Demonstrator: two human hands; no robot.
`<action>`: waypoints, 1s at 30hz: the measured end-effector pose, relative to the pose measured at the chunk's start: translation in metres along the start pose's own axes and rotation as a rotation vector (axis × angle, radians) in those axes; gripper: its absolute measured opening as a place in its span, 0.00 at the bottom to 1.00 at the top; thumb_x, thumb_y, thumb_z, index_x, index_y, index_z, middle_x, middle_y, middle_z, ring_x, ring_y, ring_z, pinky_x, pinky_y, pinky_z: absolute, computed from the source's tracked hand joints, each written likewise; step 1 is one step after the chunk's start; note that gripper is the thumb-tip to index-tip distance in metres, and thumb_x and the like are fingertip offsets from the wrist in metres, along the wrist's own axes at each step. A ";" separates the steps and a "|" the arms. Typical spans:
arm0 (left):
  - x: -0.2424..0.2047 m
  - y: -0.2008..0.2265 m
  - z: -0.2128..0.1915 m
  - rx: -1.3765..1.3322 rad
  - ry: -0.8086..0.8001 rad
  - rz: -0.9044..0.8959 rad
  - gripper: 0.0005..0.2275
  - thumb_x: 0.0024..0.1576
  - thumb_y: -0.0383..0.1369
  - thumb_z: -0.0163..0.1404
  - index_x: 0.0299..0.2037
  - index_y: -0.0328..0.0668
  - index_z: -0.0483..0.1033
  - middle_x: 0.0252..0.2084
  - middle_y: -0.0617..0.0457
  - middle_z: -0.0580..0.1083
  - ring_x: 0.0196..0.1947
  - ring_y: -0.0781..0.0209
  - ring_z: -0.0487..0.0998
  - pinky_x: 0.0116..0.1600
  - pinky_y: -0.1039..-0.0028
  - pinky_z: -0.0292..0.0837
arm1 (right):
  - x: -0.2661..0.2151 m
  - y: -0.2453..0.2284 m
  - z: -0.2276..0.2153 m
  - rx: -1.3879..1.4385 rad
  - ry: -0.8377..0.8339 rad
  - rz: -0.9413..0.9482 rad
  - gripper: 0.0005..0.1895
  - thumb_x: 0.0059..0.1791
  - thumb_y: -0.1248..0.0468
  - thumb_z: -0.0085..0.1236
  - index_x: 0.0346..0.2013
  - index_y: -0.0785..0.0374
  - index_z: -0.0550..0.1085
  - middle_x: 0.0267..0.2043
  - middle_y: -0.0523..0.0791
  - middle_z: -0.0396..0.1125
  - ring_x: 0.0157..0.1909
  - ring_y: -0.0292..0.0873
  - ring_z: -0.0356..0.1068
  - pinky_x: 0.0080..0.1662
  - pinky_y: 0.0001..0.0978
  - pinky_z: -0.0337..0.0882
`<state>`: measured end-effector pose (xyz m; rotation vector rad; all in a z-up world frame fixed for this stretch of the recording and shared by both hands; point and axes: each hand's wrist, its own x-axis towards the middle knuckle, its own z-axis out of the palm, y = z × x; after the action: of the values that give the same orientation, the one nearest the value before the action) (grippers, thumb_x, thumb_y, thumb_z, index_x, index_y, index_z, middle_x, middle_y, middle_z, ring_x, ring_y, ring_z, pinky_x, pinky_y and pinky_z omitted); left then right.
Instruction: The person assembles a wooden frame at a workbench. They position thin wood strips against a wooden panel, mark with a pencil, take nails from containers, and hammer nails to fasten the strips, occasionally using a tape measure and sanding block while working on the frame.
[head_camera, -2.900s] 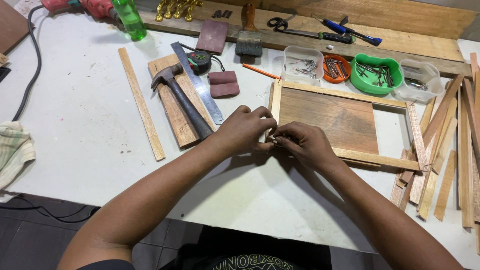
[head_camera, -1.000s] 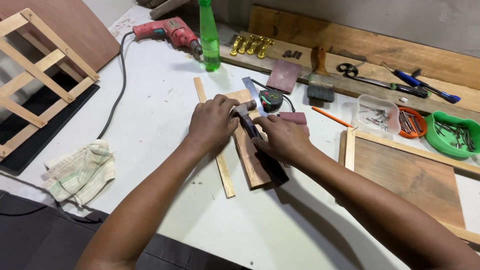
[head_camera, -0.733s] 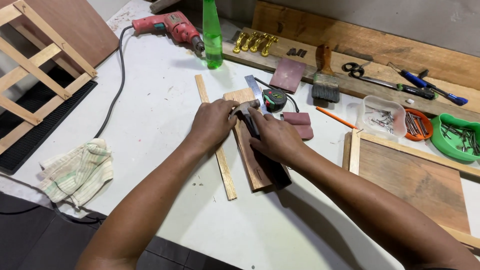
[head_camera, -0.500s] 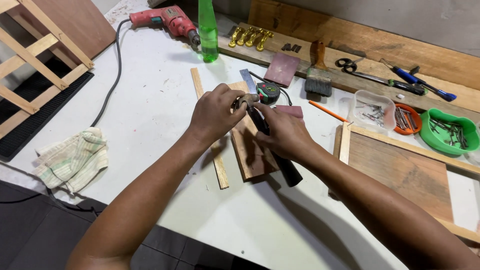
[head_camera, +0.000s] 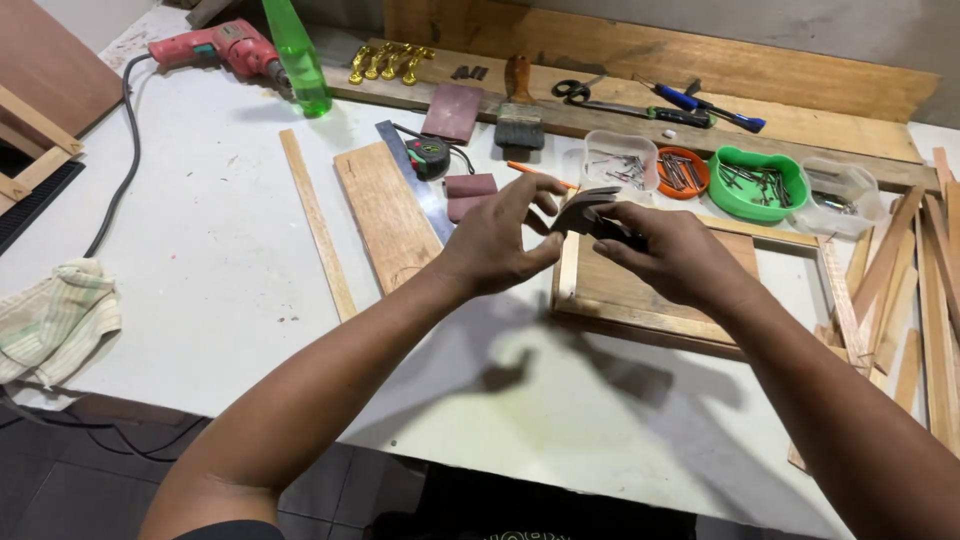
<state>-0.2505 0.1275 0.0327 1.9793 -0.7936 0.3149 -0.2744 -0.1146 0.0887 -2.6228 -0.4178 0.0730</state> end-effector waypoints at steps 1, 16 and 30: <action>-0.003 -0.006 0.009 0.001 -0.005 0.002 0.23 0.56 0.41 0.57 0.59 0.44 0.67 0.45 0.50 0.78 0.44 0.57 0.84 0.49 0.67 0.81 | -0.009 0.009 -0.004 0.003 0.003 0.003 0.23 0.50 0.54 0.60 0.59 0.53 0.72 0.34 0.52 0.75 0.33 0.50 0.75 0.40 0.44 0.73; -0.021 -0.037 0.048 0.192 -0.379 -0.074 0.11 0.52 0.46 0.61 0.37 0.51 0.83 0.45 0.61 0.78 0.37 0.64 0.81 0.49 0.71 0.74 | -0.044 0.056 0.023 -0.056 -0.017 -0.231 0.18 0.49 0.54 0.60 0.50 0.57 0.75 0.36 0.50 0.76 0.36 0.52 0.77 0.39 0.45 0.75; -0.021 -0.024 0.043 0.212 -0.400 -0.108 0.08 0.53 0.47 0.60 0.33 0.58 0.84 0.42 0.68 0.78 0.44 0.72 0.75 0.55 0.67 0.53 | -0.042 0.058 0.025 -0.150 -0.014 -0.196 0.16 0.50 0.49 0.57 0.43 0.57 0.76 0.34 0.49 0.75 0.32 0.50 0.77 0.36 0.46 0.76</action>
<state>-0.2546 0.1079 -0.0168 2.3144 -0.9282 -0.0694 -0.3014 -0.1646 0.0386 -2.7137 -0.7077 -0.0043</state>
